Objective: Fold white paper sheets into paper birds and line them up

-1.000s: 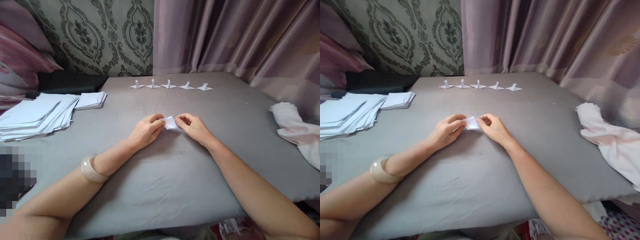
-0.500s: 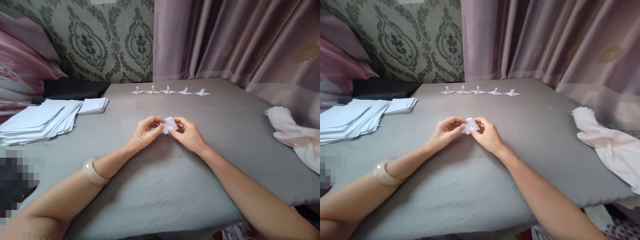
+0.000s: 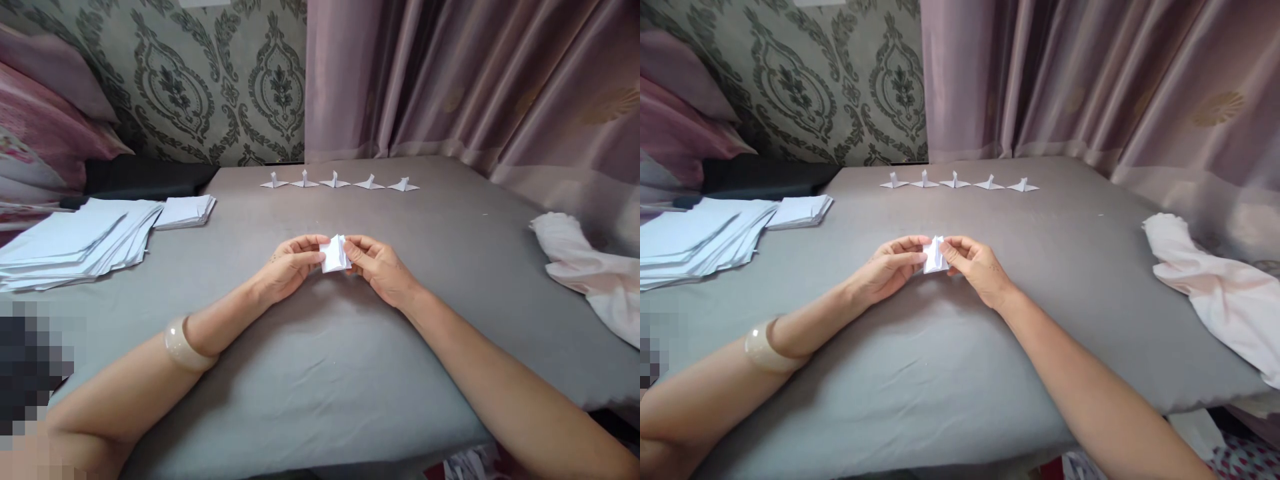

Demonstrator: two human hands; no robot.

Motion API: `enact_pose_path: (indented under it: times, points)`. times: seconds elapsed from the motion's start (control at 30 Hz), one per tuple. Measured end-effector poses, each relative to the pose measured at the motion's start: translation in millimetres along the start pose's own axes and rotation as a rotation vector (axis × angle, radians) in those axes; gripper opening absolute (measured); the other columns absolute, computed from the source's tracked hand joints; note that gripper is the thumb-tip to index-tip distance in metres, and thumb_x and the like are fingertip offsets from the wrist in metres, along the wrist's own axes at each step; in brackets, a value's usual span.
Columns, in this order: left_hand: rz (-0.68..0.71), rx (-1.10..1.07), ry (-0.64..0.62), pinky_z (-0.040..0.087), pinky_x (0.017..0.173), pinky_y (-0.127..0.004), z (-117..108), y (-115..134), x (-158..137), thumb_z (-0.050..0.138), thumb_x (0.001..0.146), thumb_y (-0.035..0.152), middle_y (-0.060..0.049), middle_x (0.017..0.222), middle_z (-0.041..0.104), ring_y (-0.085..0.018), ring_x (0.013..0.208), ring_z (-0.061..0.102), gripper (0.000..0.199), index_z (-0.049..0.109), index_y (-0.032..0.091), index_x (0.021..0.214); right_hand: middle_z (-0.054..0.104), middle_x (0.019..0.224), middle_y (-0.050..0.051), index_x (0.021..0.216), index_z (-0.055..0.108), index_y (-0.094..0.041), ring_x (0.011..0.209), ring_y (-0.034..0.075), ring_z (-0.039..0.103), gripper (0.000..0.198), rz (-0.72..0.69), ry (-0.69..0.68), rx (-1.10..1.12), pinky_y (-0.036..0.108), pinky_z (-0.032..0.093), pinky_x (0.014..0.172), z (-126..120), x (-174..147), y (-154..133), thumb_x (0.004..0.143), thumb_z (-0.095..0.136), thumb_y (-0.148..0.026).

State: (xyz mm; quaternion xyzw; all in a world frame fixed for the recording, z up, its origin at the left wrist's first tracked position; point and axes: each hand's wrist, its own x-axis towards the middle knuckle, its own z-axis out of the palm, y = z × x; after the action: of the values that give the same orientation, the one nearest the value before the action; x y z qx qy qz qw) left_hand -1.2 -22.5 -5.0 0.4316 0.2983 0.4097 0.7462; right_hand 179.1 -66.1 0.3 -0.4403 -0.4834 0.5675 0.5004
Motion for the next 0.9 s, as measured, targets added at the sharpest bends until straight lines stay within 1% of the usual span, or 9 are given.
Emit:
enact_pose_path:
  times: [0.1,0.27,0.37,0.43,0.5,0.53,0.63,0.8,0.9]
  points:
    - [-0.032,-0.074,-0.021,0.049,0.076,-0.025,-0.1,0.8,-0.1,0.072,0.065,0.004,-0.004,0.084,0.070,-0.012,0.076,0.065,0.025,0.069,0.012,0.088,0.066,0.091,0.003,0.096,0.067,-0.020,0.082,0.014,0.059,0.032,0.010,-0.019,0.055,0.026,0.047,0.066,0.1,0.6,1.4,0.076,0.070,-0.045]
    - [-0.086,-0.144,-0.026,0.048,0.076,-0.024,-1.1,2.0,0.2,0.071,0.065,0.001,-0.004,0.084,0.070,-0.011,0.075,0.065,0.027,0.070,0.011,0.090,0.067,0.083,0.001,0.099,0.061,-0.021,0.074,0.013,0.059,0.035,0.000,0.042,0.042,0.026,0.047,0.064,1.4,2.0,0.6,0.073,0.073,-0.041]
    - [-0.106,-0.153,-0.018,0.049,0.076,-0.023,-0.9,2.1,0.5,0.070,0.065,-0.001,-0.004,0.082,0.070,-0.011,0.074,0.065,0.028,0.070,0.011,0.090,0.066,0.079,-0.001,0.096,0.057,-0.023,0.068,0.012,0.058,0.032,-0.107,0.097,-0.057,0.027,0.047,0.064,2.9,2.1,1.0,0.071,0.074,-0.034]
    - [-0.108,-0.149,-0.009,0.049,0.076,-0.023,-1.0,1.5,1.3,0.069,0.066,-0.001,-0.004,0.082,0.070,-0.011,0.074,0.065,0.027,0.069,0.011,0.090,0.065,0.080,-0.001,0.087,0.058,-0.022,0.071,0.013,0.058,0.020,-0.176,0.115,-0.171,0.028,0.047,0.066,4.8,0.9,0.5,0.073,0.070,-0.031]
    - [-0.099,-0.148,0.010,0.050,0.077,-0.023,-1.5,0.7,2.3,0.069,0.066,-0.001,-0.005,0.083,0.070,-0.011,0.074,0.065,0.026,0.069,0.011,0.089,0.065,0.088,0.002,0.081,0.061,-0.020,0.077,0.014,0.059,0.011,-0.198,0.081,-0.286,0.028,0.047,0.070,7.2,-1.4,-1.2,0.074,0.065,-0.029]
    - [-0.095,-0.147,0.022,0.050,0.078,-0.023,-1.8,0.4,2.9,0.069,0.066,-0.001,-0.005,0.083,0.071,-0.011,0.075,0.066,0.025,0.069,0.011,0.089,0.065,0.094,0.003,0.082,0.063,-0.020,0.081,0.015,0.059,0.011,-0.188,0.049,-0.324,0.029,0.048,0.071,8.3,-2.9,-2.4,0.074,0.063,-0.027]
    - [-0.091,-0.141,0.052,0.050,0.078,-0.023,-2.3,0.1,3.8,0.068,0.068,-0.002,-0.005,0.083,0.071,-0.011,0.075,0.066,0.024,0.069,0.011,0.088,0.062,0.108,0.005,0.093,0.065,-0.020,0.084,0.016,0.060,0.021,-0.139,-0.024,-0.347,0.029,0.048,0.071,10.8,-6.3,-5.6,0.073,0.063,-0.028]
    - [-0.094,-0.122,0.054,0.051,0.079,-0.024,-0.4,1.1,2.5,0.067,0.069,-0.001,-0.005,0.084,0.071,-0.012,0.076,0.066,0.024,0.069,0.010,0.090,0.062,0.107,0.007,0.096,0.065,-0.018,0.092,0.019,0.060,0.026,-0.149,0.018,-0.324,0.032,0.049,0.078,11.4,-6.3,-6.1,0.074,0.065,-0.034]
    - [-0.094,-0.127,0.057,0.051,0.079,-0.024,0.0,0.7,2.1,0.068,0.069,-0.002,-0.006,0.083,0.071,-0.012,0.076,0.066,0.024,0.069,0.010,0.090,0.063,0.104,0.007,0.095,0.065,-0.018,0.091,0.018,0.060,0.026,-0.132,0.020,-0.315,0.033,0.048,0.080,11.3,-5.9,-6.3,0.074,0.065,-0.034]
